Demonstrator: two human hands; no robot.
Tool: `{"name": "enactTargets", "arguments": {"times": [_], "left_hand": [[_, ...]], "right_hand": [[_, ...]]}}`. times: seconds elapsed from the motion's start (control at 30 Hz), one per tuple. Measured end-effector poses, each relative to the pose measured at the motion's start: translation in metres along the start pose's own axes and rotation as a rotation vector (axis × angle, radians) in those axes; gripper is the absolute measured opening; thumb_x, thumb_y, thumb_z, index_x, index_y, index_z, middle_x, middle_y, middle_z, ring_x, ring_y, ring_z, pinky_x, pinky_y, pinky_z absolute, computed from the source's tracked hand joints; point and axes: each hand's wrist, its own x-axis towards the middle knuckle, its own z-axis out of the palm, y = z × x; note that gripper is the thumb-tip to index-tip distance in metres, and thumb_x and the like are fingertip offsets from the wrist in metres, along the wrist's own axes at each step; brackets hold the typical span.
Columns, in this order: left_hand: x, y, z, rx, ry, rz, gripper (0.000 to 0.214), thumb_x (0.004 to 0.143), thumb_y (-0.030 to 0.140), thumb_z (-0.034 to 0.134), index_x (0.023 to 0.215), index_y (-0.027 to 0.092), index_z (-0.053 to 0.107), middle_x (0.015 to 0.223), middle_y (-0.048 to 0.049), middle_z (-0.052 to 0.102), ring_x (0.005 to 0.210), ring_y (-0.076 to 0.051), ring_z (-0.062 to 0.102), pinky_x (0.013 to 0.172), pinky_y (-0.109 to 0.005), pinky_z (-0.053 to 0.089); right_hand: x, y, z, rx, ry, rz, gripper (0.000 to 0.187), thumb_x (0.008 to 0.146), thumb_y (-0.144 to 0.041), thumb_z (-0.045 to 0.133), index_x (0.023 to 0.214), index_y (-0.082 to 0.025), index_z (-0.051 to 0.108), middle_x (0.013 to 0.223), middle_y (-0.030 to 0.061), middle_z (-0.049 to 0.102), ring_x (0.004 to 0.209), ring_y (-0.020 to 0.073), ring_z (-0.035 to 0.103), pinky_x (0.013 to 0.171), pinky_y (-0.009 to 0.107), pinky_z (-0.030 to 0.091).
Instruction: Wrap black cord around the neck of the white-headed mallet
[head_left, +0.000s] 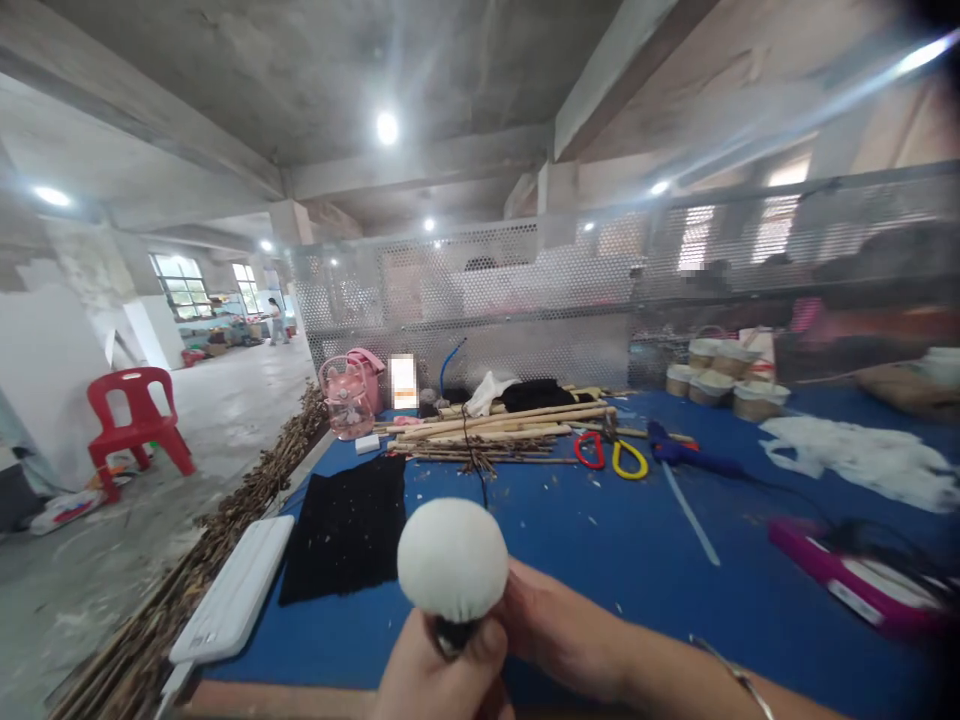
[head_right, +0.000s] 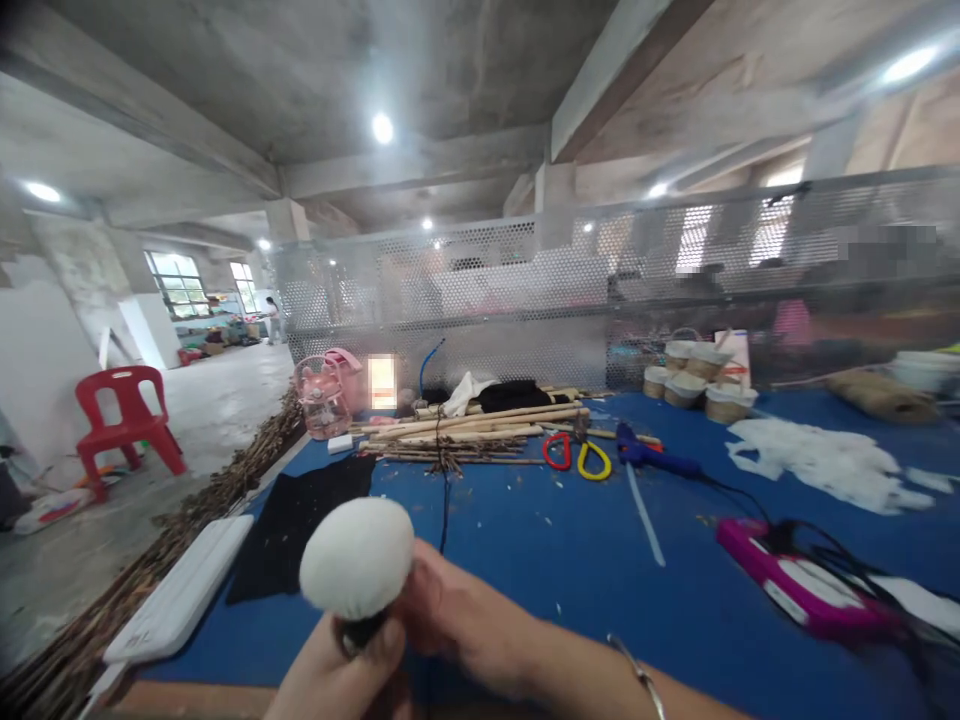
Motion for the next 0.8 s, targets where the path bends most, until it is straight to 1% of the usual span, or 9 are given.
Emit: {"name": "enactTargets", "arguments": {"times": [0.07, 0.13, 0.23, 0.33, 0.4, 0.47, 0.57, 0.63, 0.8], "left_hand": [[-0.013, 0.012, 0.006, 0.119, -0.034, -0.008, 0.053, 0.065, 0.063, 0.056, 0.075, 0.011, 0.058, 0.038, 0.0004, 0.049, 0.03, -0.007, 0.039, 0.033, -0.019, 0.029], [-0.023, 0.026, 0.004, 0.168, -0.045, 0.004, 0.05, 0.07, 0.061, 0.053, 0.08, 0.012, 0.058, 0.039, 0.0016, 0.048, 0.033, -0.007, 0.04, 0.034, -0.017, 0.029], [-0.032, 0.04, -0.005, 0.216, 0.0, 0.102, 0.045, 0.074, 0.056, 0.051, 0.086, 0.013, 0.057, 0.037, 0.0046, 0.043, 0.033, -0.005, 0.034, 0.034, -0.016, 0.022], [-0.033, 0.043, -0.009, 0.249, 0.027, 0.166, 0.043, 0.074, 0.055, 0.052, 0.084, 0.013, 0.055, 0.037, 0.0072, 0.037, 0.034, -0.004, 0.029, 0.034, -0.016, 0.02], [-0.029, 0.039, -0.005, 0.264, -0.007, 0.164, 0.04, 0.073, 0.055, 0.053, 0.076, 0.015, 0.051, 0.04, 0.0084, 0.034, 0.035, -0.004, 0.026, 0.034, -0.016, 0.02], [-0.021, 0.035, 0.002, 0.256, -0.085, 0.132, 0.038, 0.073, 0.054, 0.054, 0.069, 0.017, 0.044, 0.044, 0.0088, 0.032, 0.035, -0.003, 0.025, 0.033, -0.016, 0.019], [-0.006, 0.03, 0.012, 0.099, -0.257, 0.04, 0.033, 0.075, 0.047, 0.056, 0.071, 0.019, 0.038, 0.053, 0.0082, 0.033, 0.037, -0.002, 0.024, 0.033, -0.014, 0.016], [0.003, 0.029, 0.014, -0.087, -0.342, -0.01, 0.026, 0.076, 0.04, 0.054, 0.077, 0.02, 0.038, 0.058, 0.0071, 0.037, 0.038, -0.002, 0.025, 0.033, -0.012, 0.015], [0.017, 0.033, 0.01, -0.301, -0.252, 0.139, 0.02, 0.076, 0.029, 0.054, 0.078, 0.019, 0.037, 0.066, 0.0042, 0.043, 0.043, -0.002, 0.032, 0.035, -0.011, 0.019]], "right_hand": [[-0.02, 0.022, 0.019, 0.127, -0.058, 0.001, 0.052, 0.066, -0.068, 0.053, 0.098, -0.027, 0.057, 0.063, -0.0003, 0.054, 0.059, 0.0145, 0.054, 0.061, 0.027, 0.042], [-0.043, 0.035, 0.028, 0.134, -0.029, 0.019, 0.052, 0.063, -0.067, 0.057, 0.089, -0.022, 0.061, 0.061, 0.0008, 0.052, 0.051, 0.0105, 0.048, 0.05, 0.021, 0.036], [-0.085, 0.033, 0.025, 0.086, 0.233, 0.019, 0.044, 0.066, -0.056, 0.063, 0.084, -0.016, 0.061, 0.054, -0.0024, 0.044, 0.041, 0.0037, 0.029, 0.04, 0.016, 0.019], [-0.132, 0.017, 0.008, 0.046, 0.518, -0.036, 0.035, 0.069, -0.049, 0.064, 0.075, -0.017, 0.055, 0.047, -0.0079, 0.03, 0.039, 0.003, 0.016, 0.039, 0.017, 0.012], [-0.16, 0.005, -0.006, -0.103, 0.596, -0.043, 0.035, 0.068, -0.05, 0.064, 0.073, -0.017, 0.054, 0.046, -0.009, 0.025, 0.039, 0.0033, 0.013, 0.038, 0.018, 0.011], [-0.178, -0.008, -0.02, -0.401, 0.678, -0.004, 0.034, 0.07, -0.05, 0.062, 0.071, -0.016, 0.055, 0.049, -0.0069, 0.03, 0.041, 0.0048, 0.02, 0.04, 0.019, 0.016], [-0.183, -0.022, -0.042, -0.911, 0.853, 0.043, 0.031, 0.075, -0.046, 0.055, 0.066, -0.017, 0.057, 0.056, -0.0026, 0.043, 0.052, 0.0093, 0.036, 0.049, 0.021, 0.028], [-0.176, -0.026, -0.056, -1.103, 0.912, 0.059, 0.03, 0.076, -0.045, 0.051, 0.067, -0.018, 0.058, 0.057, -0.0022, 0.047, 0.056, 0.0118, 0.041, 0.054, 0.023, 0.032], [-0.144, -0.025, -0.079, -1.262, 0.855, 0.072, 0.03, 0.079, -0.043, 0.044, 0.068, -0.019, 0.058, 0.059, -0.0011, 0.053, 0.058, 0.0153, 0.048, 0.057, 0.026, 0.036]]}}
